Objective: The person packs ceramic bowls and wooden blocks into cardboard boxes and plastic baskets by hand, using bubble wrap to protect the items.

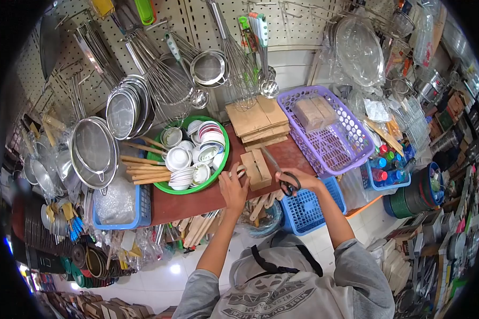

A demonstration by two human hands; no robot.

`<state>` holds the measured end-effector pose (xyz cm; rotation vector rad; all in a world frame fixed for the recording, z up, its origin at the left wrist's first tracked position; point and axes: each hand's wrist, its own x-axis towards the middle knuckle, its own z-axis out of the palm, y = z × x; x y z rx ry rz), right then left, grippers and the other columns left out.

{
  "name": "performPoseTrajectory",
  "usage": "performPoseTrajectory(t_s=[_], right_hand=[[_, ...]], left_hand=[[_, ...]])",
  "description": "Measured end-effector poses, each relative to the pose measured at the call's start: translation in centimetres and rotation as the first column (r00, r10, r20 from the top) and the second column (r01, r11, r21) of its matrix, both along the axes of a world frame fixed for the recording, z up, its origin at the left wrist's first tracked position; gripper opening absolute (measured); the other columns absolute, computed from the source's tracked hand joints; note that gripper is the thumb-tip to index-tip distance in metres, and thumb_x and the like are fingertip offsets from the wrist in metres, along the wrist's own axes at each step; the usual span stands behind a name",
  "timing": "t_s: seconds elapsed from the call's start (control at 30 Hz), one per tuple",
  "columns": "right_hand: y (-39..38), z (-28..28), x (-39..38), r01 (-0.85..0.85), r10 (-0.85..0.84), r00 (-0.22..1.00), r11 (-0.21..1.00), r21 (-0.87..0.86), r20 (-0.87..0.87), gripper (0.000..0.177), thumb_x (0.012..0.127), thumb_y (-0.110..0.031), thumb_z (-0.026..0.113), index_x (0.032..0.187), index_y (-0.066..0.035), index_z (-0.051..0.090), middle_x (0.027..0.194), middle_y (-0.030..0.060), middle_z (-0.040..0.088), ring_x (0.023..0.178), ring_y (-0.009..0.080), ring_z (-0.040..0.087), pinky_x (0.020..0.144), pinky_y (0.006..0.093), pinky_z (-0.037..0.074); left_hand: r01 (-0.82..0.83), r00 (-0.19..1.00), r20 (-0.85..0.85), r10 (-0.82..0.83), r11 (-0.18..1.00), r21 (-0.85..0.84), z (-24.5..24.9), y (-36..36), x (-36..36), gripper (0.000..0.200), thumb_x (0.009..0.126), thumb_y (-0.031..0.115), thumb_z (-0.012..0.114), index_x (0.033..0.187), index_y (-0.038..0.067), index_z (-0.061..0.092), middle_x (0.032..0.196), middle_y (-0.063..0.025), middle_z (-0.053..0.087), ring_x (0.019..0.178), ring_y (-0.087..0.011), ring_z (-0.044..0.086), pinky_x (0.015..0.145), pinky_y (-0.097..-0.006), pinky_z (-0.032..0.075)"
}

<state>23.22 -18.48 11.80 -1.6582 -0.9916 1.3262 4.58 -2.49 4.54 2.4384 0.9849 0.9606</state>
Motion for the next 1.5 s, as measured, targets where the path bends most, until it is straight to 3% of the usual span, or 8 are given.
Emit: performPoseTrajectory(t_s=[0.23,0.37,0.4,0.7,1.0,1.2,1.4,1.5], right_hand=[[2.8,-4.9,3.9,0.094,0.061,0.896,0.942,-0.322,0.440,0.054,0.090,-0.057,0.062,0.091,-0.003,0.061,0.075,0.0104,0.069,0.056,0.0192,0.067,0.045,0.0280,0.050],[4.2,-11.1,5.2,0.136,0.127,0.620,0.955,-0.265,0.774,0.048,0.084,-0.047,0.068,0.103,-0.002,0.067,0.102,0.0199,0.071,0.096,0.0330,0.070,0.080,0.0448,0.055],[4.8,-11.1,5.1,0.135,0.163,0.648,0.937,-0.322,0.744,0.050,0.080,-0.045,0.070,0.106,-0.003,0.068,0.109,0.0229,0.068,0.108,0.0368,0.065,0.094,0.0492,0.049],[5.5,-11.0,4.4,0.069,0.156,0.518,0.972,-0.223,0.841,0.062,0.080,-0.041,0.071,0.125,-0.005,0.051,0.109,0.0245,0.066,0.104,0.0403,0.064,0.090,0.0518,0.051],[5.5,-9.6,5.7,-0.044,0.242,0.444,0.968,-0.249,0.863,0.045,0.089,-0.047,0.058,0.110,-0.008,0.065,0.099,0.0212,0.070,0.096,0.0392,0.068,0.086,0.0487,0.053],[6.6,-7.9,6.3,0.007,-0.010,0.827,1.000,0.009,0.562,0.042,0.094,-0.049,0.054,0.107,-0.010,0.063,0.091,0.0149,0.070,0.091,0.0338,0.069,0.082,0.0448,0.053],[7.9,-10.6,5.5,0.042,-0.142,0.913,0.965,0.257,0.382,0.040,0.092,-0.046,0.065,0.103,-0.009,0.057,0.085,0.0066,0.065,0.080,0.0194,0.065,0.073,0.0355,0.051],[8.6,-10.5,5.0,0.099,-0.147,0.929,0.983,0.153,0.339,0.042,0.089,-0.047,0.068,0.100,-0.009,0.055,0.084,0.0067,0.064,0.080,0.0178,0.064,0.073,0.0335,0.051]], left_hand=[[-0.115,0.987,-0.104,0.120,0.992,0.049,-0.6,-0.7,0.1,0.057,0.079,0.033,0.077,0.128,0.015,0.054,0.103,-0.0147,0.046,0.097,-0.0348,0.046,0.086,-0.0457,0.037],[-0.143,0.975,-0.174,0.140,0.990,-0.003,-1.5,-0.7,0.6,0.046,0.080,0.038,0.072,0.118,0.015,0.059,0.104,-0.0139,0.047,0.099,-0.0334,0.046,0.086,-0.0450,0.036],[-0.145,0.970,-0.202,0.139,0.989,-0.014,-1.5,-0.6,0.6,0.044,0.081,0.040,0.071,0.115,0.015,0.060,0.105,-0.0137,0.047,0.100,-0.0333,0.046,0.087,-0.0452,0.036],[-0.038,0.936,-0.353,0.010,0.997,-0.073,-1.1,0.8,1.5,0.047,0.081,0.047,0.062,0.112,0.012,0.063,0.110,-0.0155,0.049,0.107,-0.0334,0.044,0.090,-0.0466,0.034],[0.016,0.886,-0.464,-0.018,1.000,-0.006,-2.7,1.7,3.0,0.050,0.087,0.046,0.050,0.109,0.005,0.068,0.118,-0.0174,0.049,0.107,-0.0337,0.043,0.091,-0.0469,0.035],[0.044,0.884,-0.466,-0.044,0.999,-0.011,-3.1,2.6,3.5,0.052,0.086,0.048,0.052,0.109,0.004,0.068,0.119,-0.0188,0.048,0.109,-0.0355,0.043,0.094,-0.0458,0.035],[0.079,0.877,-0.476,-0.065,0.997,0.010,-3.4,3.3,3.6,0.056,0.086,0.045,0.053,0.120,0.001,0.060,0.121,-0.0192,0.045,0.110,-0.0361,0.041,0.098,-0.0464,0.034],[0.079,0.869,-0.485,-0.095,0.995,-0.053,-3.5,3.4,3.5,0.057,0.086,0.043,0.054,0.124,0.000,0.055,0.125,-0.0203,0.044,0.116,-0.0381,0.040,0.103,-0.0480,0.032]])
